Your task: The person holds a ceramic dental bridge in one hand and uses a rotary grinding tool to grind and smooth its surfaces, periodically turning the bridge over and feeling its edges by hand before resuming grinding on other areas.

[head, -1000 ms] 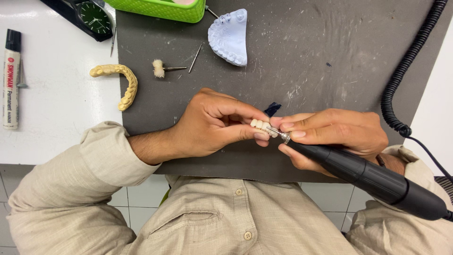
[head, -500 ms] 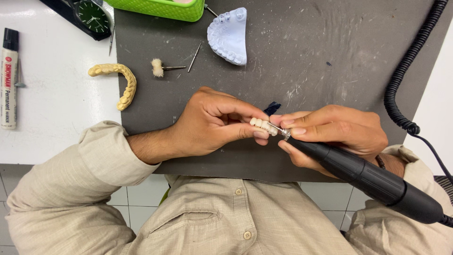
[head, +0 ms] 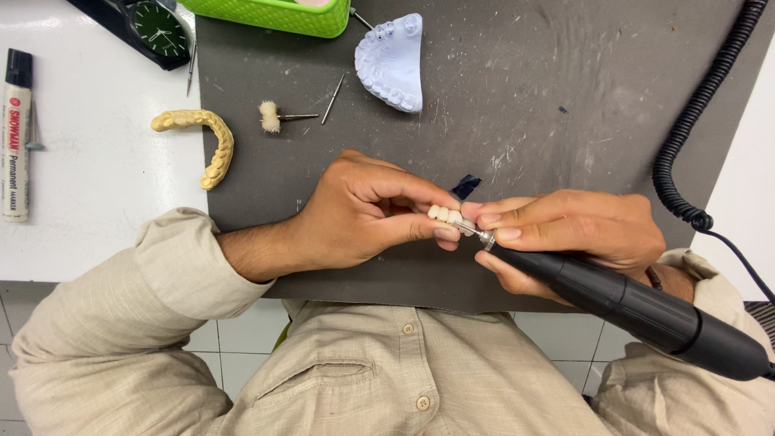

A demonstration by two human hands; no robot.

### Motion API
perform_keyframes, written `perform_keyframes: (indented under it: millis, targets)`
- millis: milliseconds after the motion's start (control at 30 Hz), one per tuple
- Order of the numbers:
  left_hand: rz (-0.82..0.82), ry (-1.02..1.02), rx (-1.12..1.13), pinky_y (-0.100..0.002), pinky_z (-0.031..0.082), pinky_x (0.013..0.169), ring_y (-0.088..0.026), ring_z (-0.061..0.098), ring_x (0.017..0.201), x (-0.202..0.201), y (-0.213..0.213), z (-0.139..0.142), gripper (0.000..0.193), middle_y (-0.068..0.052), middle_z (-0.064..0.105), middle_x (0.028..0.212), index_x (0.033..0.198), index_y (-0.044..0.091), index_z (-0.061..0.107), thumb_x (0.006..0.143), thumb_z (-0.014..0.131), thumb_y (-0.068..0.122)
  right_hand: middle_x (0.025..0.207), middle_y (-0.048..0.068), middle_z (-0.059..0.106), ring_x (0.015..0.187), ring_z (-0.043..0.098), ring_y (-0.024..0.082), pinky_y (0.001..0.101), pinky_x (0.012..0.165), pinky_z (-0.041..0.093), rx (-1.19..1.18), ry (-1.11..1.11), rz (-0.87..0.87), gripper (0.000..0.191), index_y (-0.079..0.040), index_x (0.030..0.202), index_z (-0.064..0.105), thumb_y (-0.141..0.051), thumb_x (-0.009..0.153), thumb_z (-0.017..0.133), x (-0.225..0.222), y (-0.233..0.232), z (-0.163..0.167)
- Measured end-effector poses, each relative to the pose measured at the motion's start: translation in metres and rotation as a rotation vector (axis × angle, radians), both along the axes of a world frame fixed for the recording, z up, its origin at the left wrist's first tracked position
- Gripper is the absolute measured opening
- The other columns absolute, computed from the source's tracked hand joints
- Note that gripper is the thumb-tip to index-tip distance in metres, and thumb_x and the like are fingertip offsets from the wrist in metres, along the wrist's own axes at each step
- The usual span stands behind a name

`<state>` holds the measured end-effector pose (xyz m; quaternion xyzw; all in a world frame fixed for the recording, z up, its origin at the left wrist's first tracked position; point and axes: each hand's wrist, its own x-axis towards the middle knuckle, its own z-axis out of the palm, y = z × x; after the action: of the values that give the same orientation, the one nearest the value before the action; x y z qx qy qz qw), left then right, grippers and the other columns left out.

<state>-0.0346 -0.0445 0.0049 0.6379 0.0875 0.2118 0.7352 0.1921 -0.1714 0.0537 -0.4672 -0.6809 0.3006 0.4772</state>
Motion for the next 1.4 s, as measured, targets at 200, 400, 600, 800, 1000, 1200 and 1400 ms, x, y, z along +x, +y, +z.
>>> perform_keyframes:
  millis: [200,400,600,800,1000,1200,1400]
  targets:
    - [-0.005,-0.025,-0.041,-0.029,0.070,0.090,-0.019,0.081,0.099,0.000,-0.001,-0.001,0.016,-0.015,0.079,0.107,0.117,-0.003,0.073,0.101,0.073,0.001,0.089,0.015,0.071,0.094,0.077,0.028,0.0419,0.091,0.067,0.030,-0.020,0.007,0.031,0.000,0.100,0.067,0.001,0.076,0.086,0.000,0.001,0.001]
    - [0.011,-0.017,-0.090,-0.029,0.070,0.086,-0.019,0.081,0.094,0.000,-0.004,0.000,0.013,-0.015,0.080,0.102,0.113,-0.003,0.074,0.100,0.074,0.002,0.088,0.015,0.071,0.094,0.077,0.028,0.0418,0.091,0.067,0.051,-0.010,-0.018,0.033,0.001,0.102,0.067,0.003,0.076,0.087,-0.004,0.001,-0.002]
    - [0.003,-0.028,-0.112,-0.029,0.070,0.087,-0.019,0.081,0.095,0.001,-0.003,0.000,0.014,-0.015,0.080,0.104,0.114,-0.003,0.073,0.101,0.073,0.002,0.093,0.015,0.072,0.100,0.077,0.030,0.0388,0.091,0.067,0.031,-0.011,0.002,0.034,0.000,0.105,0.068,0.002,0.077,0.088,-0.003,0.000,0.001]
    - [-0.001,-0.017,-0.131,-0.029,0.070,0.088,-0.019,0.081,0.096,0.000,-0.004,0.000,0.014,-0.015,0.080,0.104,0.115,-0.003,0.073,0.102,0.073,0.001,0.090,0.016,0.072,0.097,0.077,0.030,0.0419,0.092,0.066,0.009,-0.008,0.006,0.034,0.000,0.102,0.068,0.001,0.075,0.089,-0.003,0.001,0.002]
    - [0.004,-0.014,-0.090,-0.029,0.070,0.089,-0.019,0.081,0.097,-0.001,-0.002,-0.001,0.014,-0.016,0.080,0.105,0.115,-0.004,0.073,0.101,0.073,0.001,0.093,0.016,0.072,0.100,0.077,0.030,0.0406,0.093,0.067,0.014,0.005,0.028,0.033,-0.001,0.105,0.067,0.000,0.079,0.088,-0.001,0.002,0.000]
    - [0.040,-0.026,-0.021,-0.027,0.070,0.084,-0.020,0.082,0.095,-0.002,0.000,0.001,0.015,-0.016,0.080,0.104,0.112,-0.004,0.074,0.099,0.076,0.002,0.097,0.016,0.069,0.101,0.076,0.030,0.0439,0.095,0.068,-0.055,0.139,0.073,0.037,-0.005,0.121,0.058,-0.014,0.091,0.078,0.012,0.000,0.000]
    - [0.139,-0.018,0.101,-0.026,0.071,0.081,-0.019,0.082,0.091,0.001,-0.005,0.004,0.013,-0.015,0.080,0.100,0.107,-0.003,0.075,0.097,0.080,0.003,0.099,0.019,0.075,0.098,0.079,0.031,0.0425,0.089,0.070,-0.146,0.332,-0.076,0.039,-0.003,0.129,0.053,-0.029,0.104,0.067,0.008,0.001,-0.020]
